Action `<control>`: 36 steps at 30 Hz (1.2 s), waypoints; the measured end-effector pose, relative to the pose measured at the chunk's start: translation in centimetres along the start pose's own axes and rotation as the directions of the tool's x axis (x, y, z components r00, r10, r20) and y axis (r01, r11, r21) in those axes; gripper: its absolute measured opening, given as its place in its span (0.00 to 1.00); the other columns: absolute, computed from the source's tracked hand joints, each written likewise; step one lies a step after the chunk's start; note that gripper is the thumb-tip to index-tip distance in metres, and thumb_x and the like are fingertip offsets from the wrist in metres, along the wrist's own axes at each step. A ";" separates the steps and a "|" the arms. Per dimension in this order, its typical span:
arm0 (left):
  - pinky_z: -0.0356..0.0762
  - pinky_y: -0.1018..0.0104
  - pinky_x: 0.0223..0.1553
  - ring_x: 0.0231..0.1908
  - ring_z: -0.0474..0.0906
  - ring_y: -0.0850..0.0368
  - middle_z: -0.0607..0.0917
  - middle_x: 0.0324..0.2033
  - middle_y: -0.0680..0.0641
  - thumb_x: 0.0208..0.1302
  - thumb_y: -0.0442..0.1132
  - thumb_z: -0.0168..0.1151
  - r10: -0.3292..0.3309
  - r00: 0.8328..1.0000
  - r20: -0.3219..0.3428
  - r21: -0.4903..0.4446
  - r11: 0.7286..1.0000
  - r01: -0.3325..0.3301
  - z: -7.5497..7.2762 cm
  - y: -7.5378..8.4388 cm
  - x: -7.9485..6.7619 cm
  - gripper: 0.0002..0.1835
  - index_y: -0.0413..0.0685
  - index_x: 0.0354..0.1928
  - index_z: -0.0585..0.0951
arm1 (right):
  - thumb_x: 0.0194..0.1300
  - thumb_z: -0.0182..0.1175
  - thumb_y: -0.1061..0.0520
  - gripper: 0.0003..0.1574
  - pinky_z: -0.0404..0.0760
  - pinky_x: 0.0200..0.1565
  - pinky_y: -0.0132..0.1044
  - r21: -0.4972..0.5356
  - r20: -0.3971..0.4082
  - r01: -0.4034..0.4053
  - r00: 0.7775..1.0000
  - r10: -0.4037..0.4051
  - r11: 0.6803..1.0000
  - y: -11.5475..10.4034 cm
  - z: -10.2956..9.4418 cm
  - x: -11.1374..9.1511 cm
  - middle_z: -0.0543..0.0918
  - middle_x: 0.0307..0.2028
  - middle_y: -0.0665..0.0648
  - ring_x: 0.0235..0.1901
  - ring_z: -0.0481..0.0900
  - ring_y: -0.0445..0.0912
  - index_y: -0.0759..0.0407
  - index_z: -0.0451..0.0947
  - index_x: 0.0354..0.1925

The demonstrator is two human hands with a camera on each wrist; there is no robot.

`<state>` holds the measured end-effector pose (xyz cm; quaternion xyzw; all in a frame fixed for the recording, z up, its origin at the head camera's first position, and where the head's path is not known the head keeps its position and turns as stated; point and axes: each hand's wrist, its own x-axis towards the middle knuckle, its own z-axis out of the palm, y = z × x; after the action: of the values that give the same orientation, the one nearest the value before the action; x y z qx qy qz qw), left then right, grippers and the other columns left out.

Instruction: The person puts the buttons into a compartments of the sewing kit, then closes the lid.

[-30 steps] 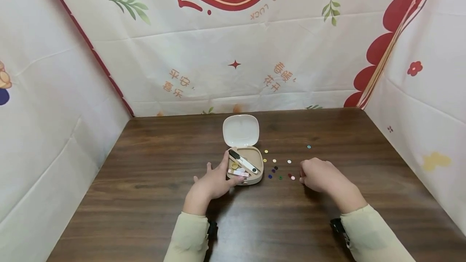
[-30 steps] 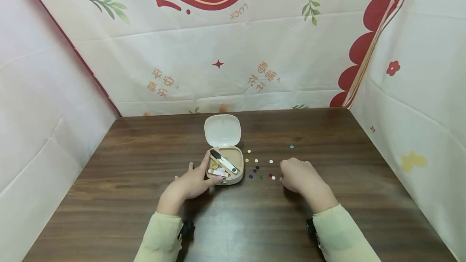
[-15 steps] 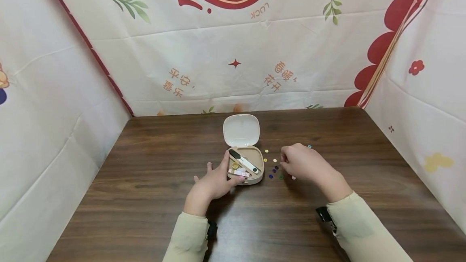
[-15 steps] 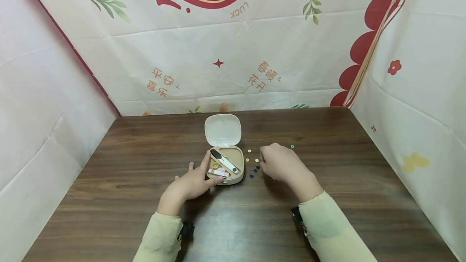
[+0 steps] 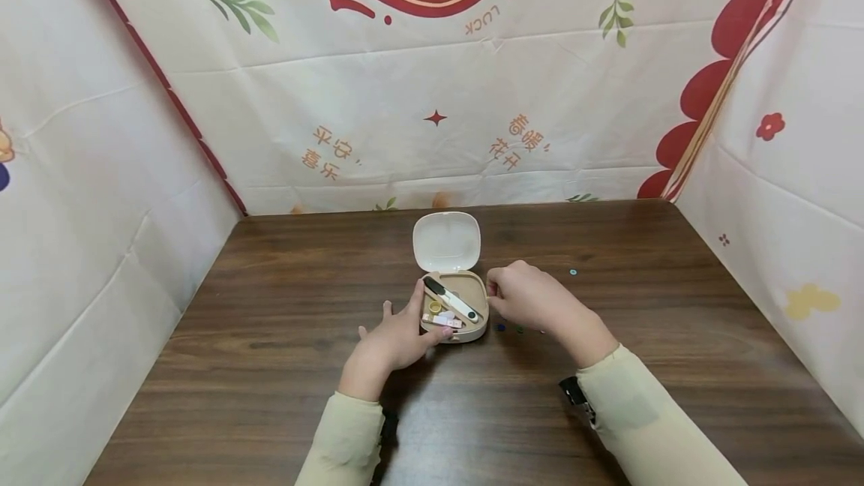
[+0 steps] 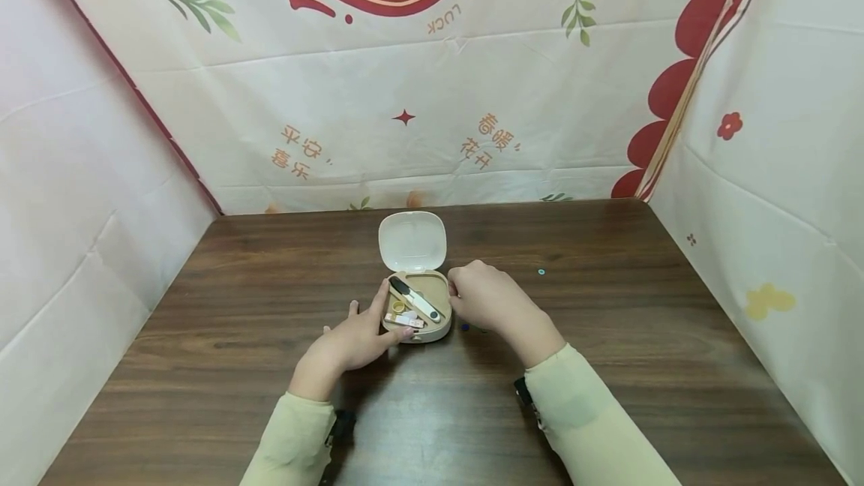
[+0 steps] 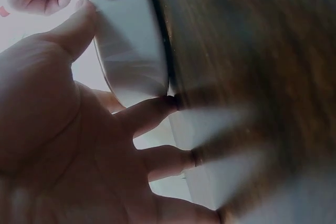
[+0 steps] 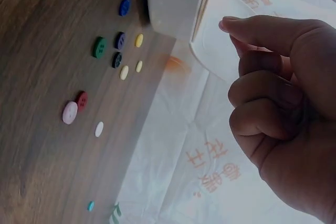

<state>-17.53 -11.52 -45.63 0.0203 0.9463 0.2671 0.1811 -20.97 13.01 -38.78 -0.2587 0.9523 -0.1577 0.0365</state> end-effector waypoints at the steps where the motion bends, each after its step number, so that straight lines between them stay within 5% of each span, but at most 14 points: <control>1: 0.37 0.07 0.66 0.85 0.42 0.31 0.68 0.80 0.46 0.65 0.80 0.57 -0.002 1.000 0.003 0.002 1.000 0.002 -0.3 0.2 -0.3 0.60 0.72 0.87 0.36 | 0.69 0.65 0.60 0.11 0.72 0.27 0.34 0.007 -0.002 0.006 1.000 -0.006 1.000 -0.1 0.1 0.1 0.79 0.21 0.47 0.22 0.73 0.40 0.52 0.80 0.28; 29: 0.42 0.09 0.68 0.84 0.46 0.30 0.68 0.80 0.44 0.69 0.76 0.58 0.008 1.000 0.020 0.010 1.000 -0.008 -1.4 1.3 -1.5 0.57 0.68 0.87 0.39 | 0.68 0.63 0.63 0.13 0.71 0.23 0.33 0.002 0.029 -0.033 0.999 0.033 0.999 -0.7 1.4 1.9 0.79 0.20 0.49 0.19 0.73 0.41 0.54 0.82 0.25; 36: 0.40 0.07 0.66 0.84 0.45 0.29 0.66 0.81 0.45 0.64 0.83 0.54 0.017 1.000 0.007 0.028 0.999 -0.017 -0.5 0.3 -0.4 0.60 0.73 0.87 0.35 | 0.69 0.63 0.61 0.12 0.71 0.23 0.34 -0.015 0.056 -0.062 0.996 0.063 0.998 -0.8 1.6 1.9 0.78 0.20 0.49 0.20 0.73 0.42 0.54 0.81 0.26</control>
<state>-17.31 -11.53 -44.95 0.0320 0.9491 0.2555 0.1816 -22.01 10.95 -40.05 -0.2334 0.9595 -0.1429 0.0669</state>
